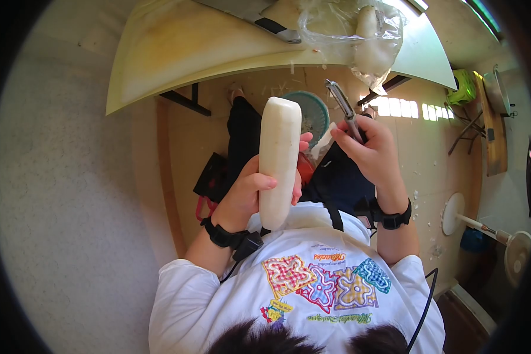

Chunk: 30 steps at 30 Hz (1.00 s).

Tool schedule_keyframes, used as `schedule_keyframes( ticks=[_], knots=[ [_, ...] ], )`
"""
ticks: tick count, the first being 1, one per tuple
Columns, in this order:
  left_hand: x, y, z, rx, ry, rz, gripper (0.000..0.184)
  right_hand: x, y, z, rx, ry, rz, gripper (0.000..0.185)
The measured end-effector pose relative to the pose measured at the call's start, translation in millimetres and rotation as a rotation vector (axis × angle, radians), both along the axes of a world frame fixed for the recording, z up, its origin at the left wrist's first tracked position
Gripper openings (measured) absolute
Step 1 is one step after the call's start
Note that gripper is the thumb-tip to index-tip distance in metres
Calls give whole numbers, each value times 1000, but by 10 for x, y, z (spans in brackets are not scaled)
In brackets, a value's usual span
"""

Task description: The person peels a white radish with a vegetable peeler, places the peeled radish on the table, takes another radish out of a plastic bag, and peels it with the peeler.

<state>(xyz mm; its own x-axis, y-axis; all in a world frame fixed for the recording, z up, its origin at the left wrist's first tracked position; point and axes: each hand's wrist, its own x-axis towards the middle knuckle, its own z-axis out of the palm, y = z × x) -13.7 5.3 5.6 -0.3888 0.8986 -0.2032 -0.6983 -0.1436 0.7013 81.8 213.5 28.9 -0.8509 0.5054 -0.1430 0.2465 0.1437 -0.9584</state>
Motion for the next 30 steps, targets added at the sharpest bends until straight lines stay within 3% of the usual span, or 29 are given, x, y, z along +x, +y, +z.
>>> schedule_keyframes(
  ticks=[3, 6, 8, 14, 30],
  knots=[
    [-16, -13, 5, -1, -5, -5, 94, -24, 50, -70, 229, -43, 47, 20],
    [-54, -46, -6, 5, -6, -20, 97, -28, 32, -139, 131, -29, 23, 20],
    [-65, -31, 8, 14, -18, -37, 98, -5, 22, -64, -208, -121, 67, 19],
    [-77, 80, 118, 144, 6, 51, 99, 24, -71, 55, -478, -178, 174, 18],
    [-12, 94, 185, 60, 43, 26, 102, 86, -78, -40, -442, -200, 205, 19]
  ],
)
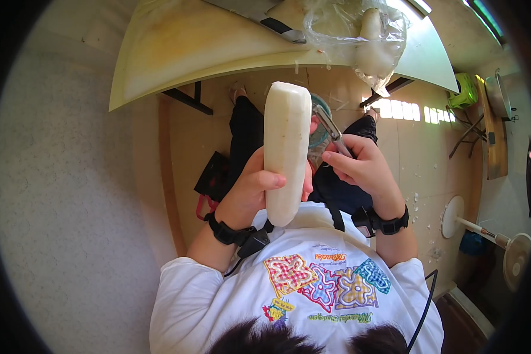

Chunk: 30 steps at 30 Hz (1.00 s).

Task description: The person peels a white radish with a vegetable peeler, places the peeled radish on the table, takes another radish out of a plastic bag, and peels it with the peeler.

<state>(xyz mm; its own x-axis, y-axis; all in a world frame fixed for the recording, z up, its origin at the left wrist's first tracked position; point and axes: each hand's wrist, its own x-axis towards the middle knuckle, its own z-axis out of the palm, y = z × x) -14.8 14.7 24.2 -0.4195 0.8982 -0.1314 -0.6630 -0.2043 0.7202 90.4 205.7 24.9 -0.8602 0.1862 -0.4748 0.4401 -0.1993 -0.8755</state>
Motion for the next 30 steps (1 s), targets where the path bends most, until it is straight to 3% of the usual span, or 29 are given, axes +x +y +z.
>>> schedule_keyframes(
  ticks=[28, 30],
  knots=[
    [6, 12, 7, -24, -22, 17, 101, 49, 5, 27, -17, 1, -12, 18],
    [13, 17, 35, -27, -17, 29, 101, 50, 15, -24, -71, 93, -172, 16]
  ],
)
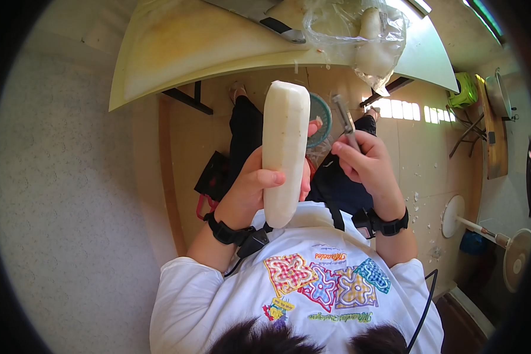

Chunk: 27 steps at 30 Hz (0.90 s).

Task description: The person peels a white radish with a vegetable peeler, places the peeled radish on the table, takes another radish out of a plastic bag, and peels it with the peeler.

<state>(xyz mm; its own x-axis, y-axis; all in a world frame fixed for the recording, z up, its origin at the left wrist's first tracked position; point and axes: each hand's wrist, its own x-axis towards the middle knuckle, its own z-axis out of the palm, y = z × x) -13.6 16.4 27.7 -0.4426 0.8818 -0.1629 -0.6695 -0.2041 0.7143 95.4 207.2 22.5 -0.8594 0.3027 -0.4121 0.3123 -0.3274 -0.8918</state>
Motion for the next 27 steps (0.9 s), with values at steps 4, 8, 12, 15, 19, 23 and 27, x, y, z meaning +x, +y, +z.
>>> schedule_keyframes(
  ticks=[4, 8, 12, 15, 19, 23, 27],
  knots=[
    [2, -13, -1, 16, 3, -48, 100, -67, 42, 185, -11, 43, -121, 17],
    [13, -35, -11, 15, -6, -114, 100, -145, 66, 246, 1, 71, 1, 18],
    [25, -51, -1, -12, -7, -103, 97, -168, 38, 206, 89, 40, 45, 15],
    [11, -86, 9, -19, -24, -118, 94, -158, 41, 190, 84, 46, 27, 13],
    [5, -80, -36, 6, -8, -99, 90, -166, 92, 135, 183, 34, -5, 14],
    [9, -90, -84, 10, -12, -75, 86, -205, 196, 9, 688, 46, -51, 14],
    [-11, -128, -122, 0, -8, -78, 83, -199, 240, -86, 858, -1, -36, 15]
  ],
)
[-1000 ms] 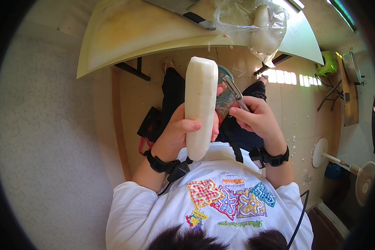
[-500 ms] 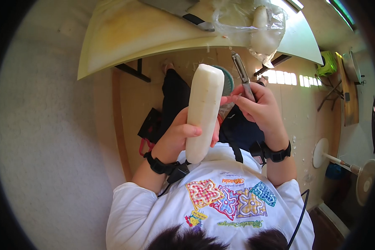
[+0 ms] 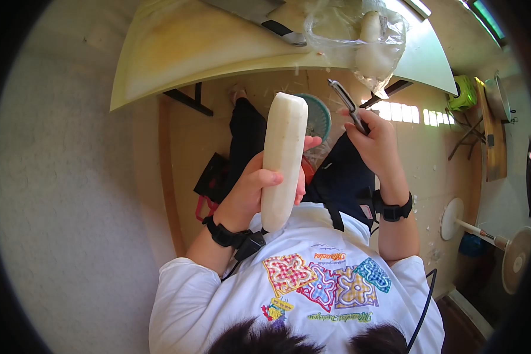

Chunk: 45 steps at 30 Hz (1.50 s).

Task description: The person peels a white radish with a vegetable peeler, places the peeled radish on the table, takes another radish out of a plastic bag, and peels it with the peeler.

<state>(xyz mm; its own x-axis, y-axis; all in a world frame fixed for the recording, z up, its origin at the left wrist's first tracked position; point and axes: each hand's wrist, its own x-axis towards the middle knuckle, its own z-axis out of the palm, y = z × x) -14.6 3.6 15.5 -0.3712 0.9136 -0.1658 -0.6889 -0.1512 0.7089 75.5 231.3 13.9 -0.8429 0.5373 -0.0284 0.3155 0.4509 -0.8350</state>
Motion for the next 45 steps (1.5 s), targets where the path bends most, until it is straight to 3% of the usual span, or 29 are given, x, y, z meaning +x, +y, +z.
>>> schedule_keyframes(
  ticks=[3, 5, 8, 12, 18, 25, 30, 45],
  knots=[
    [-8, -2, -34, -15, 8, 26, 82, 17, -25, -24, 10, 62, -23, 18],
    [-12, 1, -54, -23, 9, 54, 81, 70, 36, -211, -133, 80, -29, 27],
    [-25, 7, -96, -37, 6, 83, 80, 99, 47, -131, -64, 25, -40, 29],
    [-9, 23, -131, -11, -77, 104, 67, 124, -42, 51, -98, 40, 18, 28],
    [9, 51, -241, -5, -278, 75, 66, 317, -269, 125, -468, 139, 191, 18],
    [31, 50, -226, -82, -350, -19, 71, 309, -402, 139, 64, 297, 460, 19],
    [51, 117, -236, -81, -312, 91, 71, 319, -453, 129, 94, 323, 606, 26],
    [38, 133, -363, -14, -368, 87, 65, 376, -489, 71, 66, 285, 612, 20]
  ],
)
